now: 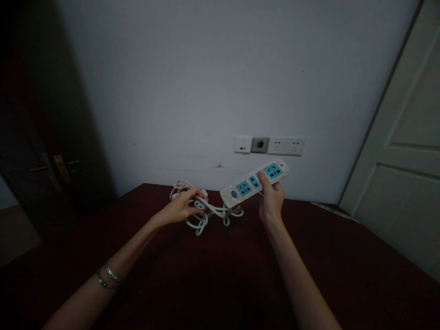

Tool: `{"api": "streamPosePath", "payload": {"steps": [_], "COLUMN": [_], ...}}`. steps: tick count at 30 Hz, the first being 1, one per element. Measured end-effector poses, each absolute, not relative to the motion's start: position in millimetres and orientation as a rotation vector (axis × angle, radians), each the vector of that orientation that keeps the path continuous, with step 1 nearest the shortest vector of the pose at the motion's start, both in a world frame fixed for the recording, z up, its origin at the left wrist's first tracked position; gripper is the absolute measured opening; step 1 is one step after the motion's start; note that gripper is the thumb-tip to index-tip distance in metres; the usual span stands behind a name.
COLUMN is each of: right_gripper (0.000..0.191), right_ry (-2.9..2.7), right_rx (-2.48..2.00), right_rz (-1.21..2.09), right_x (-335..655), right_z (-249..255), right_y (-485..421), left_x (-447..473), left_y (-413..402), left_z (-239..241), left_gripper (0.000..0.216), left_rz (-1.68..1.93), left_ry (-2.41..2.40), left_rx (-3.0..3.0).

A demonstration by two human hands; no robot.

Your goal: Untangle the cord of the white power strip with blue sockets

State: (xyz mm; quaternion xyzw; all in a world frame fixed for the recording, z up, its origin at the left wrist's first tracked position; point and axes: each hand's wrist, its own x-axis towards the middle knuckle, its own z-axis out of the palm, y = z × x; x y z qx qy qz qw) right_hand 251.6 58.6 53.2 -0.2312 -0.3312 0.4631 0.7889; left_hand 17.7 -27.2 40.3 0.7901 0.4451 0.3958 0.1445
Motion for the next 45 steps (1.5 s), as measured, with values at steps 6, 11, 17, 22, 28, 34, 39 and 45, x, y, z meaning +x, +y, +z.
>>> {"api": "streamPosePath", "payload": {"steps": [6, 11, 17, 22, 28, 34, 39, 45], "right_gripper": [0.035, 0.040, 0.042, 0.043, 0.042, 0.042, 0.041, 0.040], "right_ry": [-0.763, -0.691, -0.545, -0.587, -0.679, -0.694, -0.712, -0.734], "right_rx": [-0.463, -0.471, -0.461, -0.464, -0.529, -0.598, -0.586, -0.571], "right_rz": [1.017, 1.070, 0.984, 0.893, 0.840, 0.813, 0.819, 0.779], "right_x": [245, 231, 230, 229, 224, 225, 227, 227], "right_z": [45, 39, 35, 32, 26, 23, 22, 26], "right_y": [62, 57, 60, 64, 65, 68, 70, 68], "left_x": [21, 29, 30, 34, 39, 30, 20, 24], "left_y": [-28, -32, -31, -30, -21, -10, -10, -4], "left_z": [38, 39, 36, 30, 16, 7, 11, 11], "left_gripper": [0.019, 0.041, 0.030, 0.028, 0.033, 0.049, 0.056, 0.038], "left_rz": [1.165, 1.015, 0.895, 0.963, 0.999, 0.893, 0.777, 0.867], "left_ry": [1.242, 1.180, 1.216, 1.142, 1.117, 0.895, 0.726, 0.722], "left_rx": [2.288, 2.471, 2.453, 2.324, 1.964, 1.584, 1.489, 1.212]}}
